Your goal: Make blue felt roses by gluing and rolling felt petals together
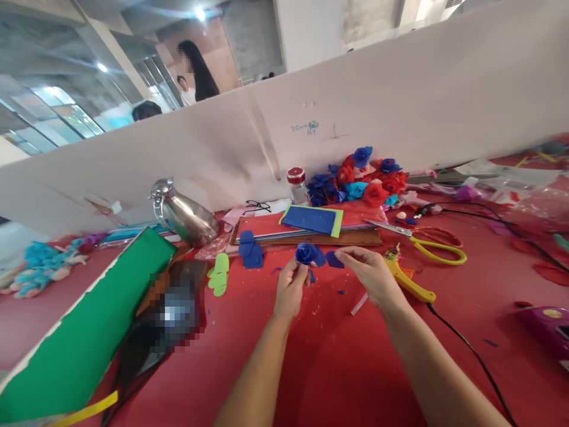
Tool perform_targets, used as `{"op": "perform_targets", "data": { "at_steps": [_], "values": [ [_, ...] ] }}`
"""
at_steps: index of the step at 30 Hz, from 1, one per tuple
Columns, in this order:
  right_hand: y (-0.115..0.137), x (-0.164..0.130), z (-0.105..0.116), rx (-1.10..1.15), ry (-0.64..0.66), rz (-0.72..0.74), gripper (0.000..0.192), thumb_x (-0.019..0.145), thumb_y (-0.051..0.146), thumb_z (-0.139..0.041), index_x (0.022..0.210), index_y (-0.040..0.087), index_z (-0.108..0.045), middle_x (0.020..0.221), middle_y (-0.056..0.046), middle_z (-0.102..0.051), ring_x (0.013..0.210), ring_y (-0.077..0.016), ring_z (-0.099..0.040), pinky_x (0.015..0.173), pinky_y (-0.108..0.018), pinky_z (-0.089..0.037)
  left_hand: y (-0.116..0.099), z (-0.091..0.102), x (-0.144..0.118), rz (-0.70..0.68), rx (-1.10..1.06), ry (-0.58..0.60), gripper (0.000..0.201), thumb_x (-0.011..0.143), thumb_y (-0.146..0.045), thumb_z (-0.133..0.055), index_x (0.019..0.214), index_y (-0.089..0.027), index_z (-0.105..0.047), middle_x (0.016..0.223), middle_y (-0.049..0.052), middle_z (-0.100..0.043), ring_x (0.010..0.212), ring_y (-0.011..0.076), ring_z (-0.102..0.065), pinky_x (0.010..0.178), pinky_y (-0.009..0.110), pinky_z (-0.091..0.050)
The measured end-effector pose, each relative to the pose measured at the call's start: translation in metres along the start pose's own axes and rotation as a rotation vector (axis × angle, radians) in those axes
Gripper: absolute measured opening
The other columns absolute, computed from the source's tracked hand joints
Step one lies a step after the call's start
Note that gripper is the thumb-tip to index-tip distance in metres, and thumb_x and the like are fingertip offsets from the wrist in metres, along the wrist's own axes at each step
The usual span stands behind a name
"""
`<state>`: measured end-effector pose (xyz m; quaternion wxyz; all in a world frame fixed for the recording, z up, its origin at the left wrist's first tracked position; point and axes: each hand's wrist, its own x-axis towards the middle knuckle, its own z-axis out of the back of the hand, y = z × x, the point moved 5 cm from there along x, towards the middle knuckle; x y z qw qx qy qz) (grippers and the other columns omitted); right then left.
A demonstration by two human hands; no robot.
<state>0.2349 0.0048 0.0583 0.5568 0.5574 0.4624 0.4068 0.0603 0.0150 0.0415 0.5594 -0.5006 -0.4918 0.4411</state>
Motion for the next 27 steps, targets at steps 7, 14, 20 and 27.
{"op": "perform_targets", "data": {
  "at_steps": [7, 14, 20, 27],
  "values": [
    [-0.013, 0.003, 0.003, 0.307, -0.109, -0.144, 0.035, 0.046, 0.045, -0.084, 0.065, 0.019, -0.072, 0.054, 0.003, -0.060, 0.051, -0.0080, -0.044, 0.052, -0.024, -0.035, 0.013, 0.005, 0.002, 0.023, -0.157, -0.105, 0.026, 0.073, -0.043, -0.070, 0.081, -0.018, -0.070, 0.076, 0.002, -0.065, 0.074, 0.0142, -0.055, 0.076, 0.026, -0.043],
    [-0.023, 0.005, -0.002, 0.417, -0.113, -0.181, 0.033, 0.046, 0.044, -0.086, 0.066, 0.020, -0.074, 0.059, 0.001, -0.066, 0.051, -0.0082, -0.049, 0.052, -0.024, -0.039, 0.015, 0.003, 0.004, 0.025, -0.139, -0.155, 0.022, 0.069, -0.039, -0.074, 0.074, -0.018, -0.074, 0.082, 0.003, -0.070, 0.082, 0.0172, -0.058, 0.084, 0.030, -0.043],
    [-0.025, 0.006, -0.002, 0.454, -0.133, -0.182, 0.033, 0.044, 0.040, -0.088, 0.067, 0.020, -0.074, 0.059, 0.001, -0.067, 0.052, -0.0073, -0.051, 0.052, -0.022, -0.040, 0.010, -0.002, 0.002, 0.051, -0.140, -0.155, 0.025, 0.068, -0.042, -0.073, 0.074, -0.018, -0.075, 0.080, 0.003, -0.071, 0.079, 0.0173, -0.057, 0.080, 0.029, -0.044],
    [-0.029, 0.008, -0.004, 0.466, -0.128, -0.189, 0.032, 0.043, 0.038, -0.089, 0.063, 0.019, -0.074, 0.054, 0.002, -0.064, 0.050, -0.0063, -0.049, 0.050, -0.021, -0.039, 0.005, -0.001, 0.001, 0.059, -0.084, -0.194, 0.023, 0.068, -0.040, -0.073, 0.067, -0.016, -0.073, 0.070, 0.001, -0.068, 0.072, 0.0162, -0.056, 0.070, 0.027, -0.045]
  ]
}}
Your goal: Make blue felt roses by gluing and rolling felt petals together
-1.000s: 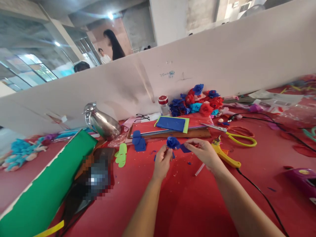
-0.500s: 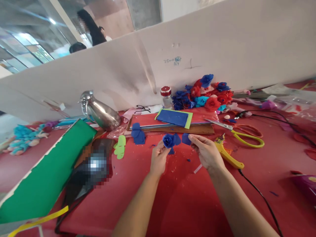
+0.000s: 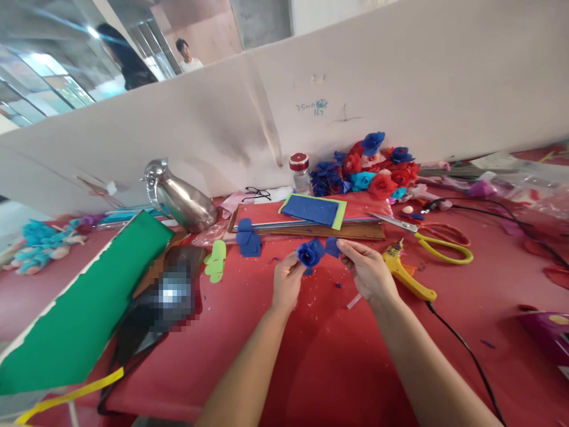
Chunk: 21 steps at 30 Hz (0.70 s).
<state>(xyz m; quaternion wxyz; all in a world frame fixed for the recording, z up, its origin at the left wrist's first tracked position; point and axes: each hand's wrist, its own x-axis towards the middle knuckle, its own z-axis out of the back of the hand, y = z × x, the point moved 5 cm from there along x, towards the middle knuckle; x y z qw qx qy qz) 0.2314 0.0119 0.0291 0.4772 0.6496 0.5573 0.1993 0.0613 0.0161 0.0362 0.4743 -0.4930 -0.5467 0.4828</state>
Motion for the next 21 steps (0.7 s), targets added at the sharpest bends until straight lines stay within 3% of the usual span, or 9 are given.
{"op": "perform_targets", "data": {
  "at_steps": [7, 21],
  "values": [
    [-0.002, 0.001, -0.003, 0.012, 0.002, -0.032, 0.031, 0.041, 0.037, -0.089, 0.058, 0.018, -0.072, 0.051, 0.003, -0.063, 0.048, -0.0055, -0.048, 0.047, -0.019, -0.040, 0.005, 0.002, 0.000, 0.016, -0.036, -0.072, 0.021, 0.068, -0.036, -0.072, 0.072, -0.016, -0.071, 0.067, 0.002, -0.067, 0.065, 0.0137, -0.056, 0.066, 0.025, -0.046],
    [-0.015, 0.013, 0.005, 0.077, -0.034, -0.097, 0.031, 0.037, 0.027, -0.091, 0.060, 0.016, -0.072, 0.053, 0.002, -0.065, 0.048, -0.0041, -0.051, 0.044, -0.014, -0.043, 0.011, 0.005, 0.005, -0.017, -0.064, -0.069, 0.025, 0.066, -0.040, -0.073, 0.069, -0.015, -0.072, 0.062, 0.003, -0.067, 0.064, 0.0147, -0.059, 0.067, 0.026, -0.047]
  ]
}}
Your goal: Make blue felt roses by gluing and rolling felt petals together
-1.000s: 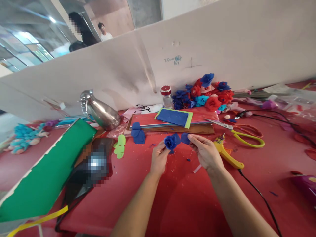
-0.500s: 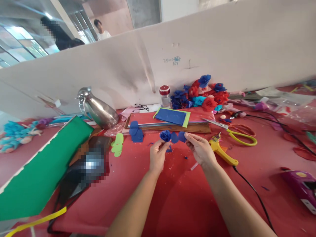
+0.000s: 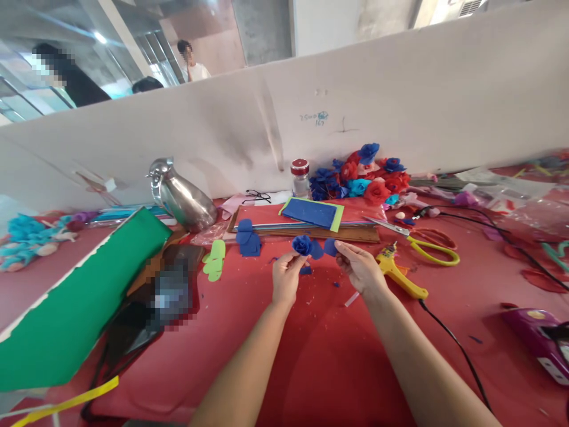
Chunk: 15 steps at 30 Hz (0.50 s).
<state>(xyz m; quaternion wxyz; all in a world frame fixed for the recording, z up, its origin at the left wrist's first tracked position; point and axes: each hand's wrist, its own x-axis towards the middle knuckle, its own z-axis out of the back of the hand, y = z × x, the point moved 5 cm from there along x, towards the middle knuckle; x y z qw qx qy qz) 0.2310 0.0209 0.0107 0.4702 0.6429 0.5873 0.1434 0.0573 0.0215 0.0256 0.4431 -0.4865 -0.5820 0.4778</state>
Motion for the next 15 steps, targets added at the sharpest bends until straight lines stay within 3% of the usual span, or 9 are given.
{"op": "perform_targets", "data": {
  "at_steps": [8, 15],
  "values": [
    [0.008, 0.000, -0.009, 0.042, 0.067, 0.066, 0.025, 0.044, 0.022, -0.088, 0.063, 0.017, -0.071, 0.054, 0.003, -0.065, 0.047, -0.0057, -0.054, 0.045, -0.016, -0.048, 0.004, -0.003, 0.003, 0.029, -0.028, 0.026, 0.024, 0.062, -0.038, -0.075, 0.067, -0.014, -0.070, 0.060, 0.001, -0.065, 0.060, 0.0134, -0.056, 0.066, 0.026, -0.045],
    [0.005, 0.008, -0.030, 0.152, 0.033, 0.111, 0.021, 0.046, 0.020, -0.086, 0.061, 0.017, -0.071, 0.054, 0.002, -0.066, 0.047, -0.0065, -0.055, 0.044, -0.015, -0.047, 0.005, -0.003, 0.005, 0.044, -0.061, 0.000, 0.025, 0.061, -0.037, -0.076, 0.067, -0.013, -0.071, 0.058, 0.001, -0.064, 0.060, 0.0133, -0.055, 0.065, 0.026, -0.044]
  ]
}}
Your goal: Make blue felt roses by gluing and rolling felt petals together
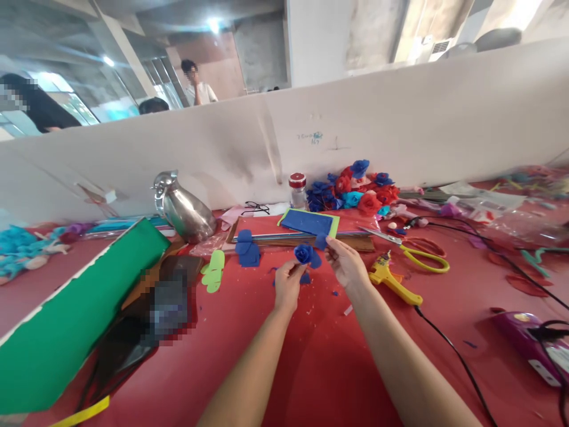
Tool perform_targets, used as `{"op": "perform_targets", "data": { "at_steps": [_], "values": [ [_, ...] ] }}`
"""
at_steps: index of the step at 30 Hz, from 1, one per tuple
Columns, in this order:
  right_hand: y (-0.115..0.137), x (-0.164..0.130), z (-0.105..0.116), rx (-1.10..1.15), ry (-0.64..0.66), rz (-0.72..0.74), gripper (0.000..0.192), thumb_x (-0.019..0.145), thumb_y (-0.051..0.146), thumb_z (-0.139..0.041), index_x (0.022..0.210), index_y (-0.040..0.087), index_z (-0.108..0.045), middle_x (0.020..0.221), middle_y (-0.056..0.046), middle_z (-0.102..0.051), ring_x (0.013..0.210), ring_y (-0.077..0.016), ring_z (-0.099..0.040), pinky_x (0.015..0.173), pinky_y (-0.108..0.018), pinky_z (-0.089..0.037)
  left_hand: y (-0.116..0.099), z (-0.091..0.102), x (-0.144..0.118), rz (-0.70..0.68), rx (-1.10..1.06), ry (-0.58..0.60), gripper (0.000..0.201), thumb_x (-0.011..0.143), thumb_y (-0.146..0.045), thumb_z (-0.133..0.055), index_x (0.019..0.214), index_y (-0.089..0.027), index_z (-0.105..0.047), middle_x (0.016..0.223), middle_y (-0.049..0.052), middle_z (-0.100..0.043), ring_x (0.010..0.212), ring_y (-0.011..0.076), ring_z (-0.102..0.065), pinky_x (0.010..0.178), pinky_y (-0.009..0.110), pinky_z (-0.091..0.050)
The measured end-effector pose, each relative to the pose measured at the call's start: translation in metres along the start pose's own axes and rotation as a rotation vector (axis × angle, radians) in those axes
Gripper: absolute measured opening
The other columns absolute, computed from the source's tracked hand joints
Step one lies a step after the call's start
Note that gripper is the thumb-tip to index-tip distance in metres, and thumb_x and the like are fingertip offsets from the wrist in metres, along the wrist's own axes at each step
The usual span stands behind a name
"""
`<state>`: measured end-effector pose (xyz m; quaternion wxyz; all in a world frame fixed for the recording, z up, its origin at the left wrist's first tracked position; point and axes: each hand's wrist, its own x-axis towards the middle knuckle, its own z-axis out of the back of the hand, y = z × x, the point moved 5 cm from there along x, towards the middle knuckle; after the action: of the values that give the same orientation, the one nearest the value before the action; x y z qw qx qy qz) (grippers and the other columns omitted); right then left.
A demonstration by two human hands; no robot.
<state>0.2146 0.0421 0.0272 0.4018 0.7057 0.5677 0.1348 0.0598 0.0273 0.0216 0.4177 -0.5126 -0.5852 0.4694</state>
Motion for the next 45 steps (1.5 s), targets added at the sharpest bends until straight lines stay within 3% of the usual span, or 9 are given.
{"op": "perform_targets", "data": {
  "at_steps": [8, 22, 45],
  "values": [
    [-0.008, -0.002, 0.010, 0.065, -0.010, -0.045, 0.020, 0.049, 0.020, -0.085, 0.064, 0.017, -0.071, 0.057, 0.003, -0.067, 0.050, -0.0060, -0.056, 0.048, -0.014, -0.049, -0.001, 0.001, 0.003, -0.010, -0.016, -0.016, 0.021, 0.063, -0.034, -0.074, 0.068, -0.014, -0.070, 0.059, -0.001, -0.063, 0.061, 0.0123, -0.054, 0.066, 0.025, -0.043],
    [-0.021, -0.002, 0.005, 0.021, 0.081, -0.093, 0.017, 0.059, 0.024, -0.081, 0.065, 0.017, -0.067, 0.055, 0.003, -0.063, 0.047, -0.0073, -0.054, 0.047, -0.017, -0.050, 0.007, 0.003, 0.005, -0.043, -0.002, -0.016, 0.023, 0.063, -0.037, -0.074, 0.069, -0.015, -0.071, 0.061, 0.000, -0.064, 0.060, 0.0129, -0.054, 0.065, 0.026, -0.045],
    [-0.025, -0.001, 0.002, 0.109, 0.127, -0.137, 0.019, 0.057, 0.022, -0.083, 0.065, 0.016, -0.066, 0.055, 0.004, -0.062, 0.049, -0.0061, -0.054, 0.049, -0.016, -0.048, 0.006, 0.001, 0.004, 0.003, -0.123, 0.003, 0.028, 0.064, -0.040, -0.074, 0.073, -0.014, -0.070, 0.068, 0.001, -0.066, 0.058, 0.0094, -0.054, 0.062, 0.024, -0.044]
  ]
}}
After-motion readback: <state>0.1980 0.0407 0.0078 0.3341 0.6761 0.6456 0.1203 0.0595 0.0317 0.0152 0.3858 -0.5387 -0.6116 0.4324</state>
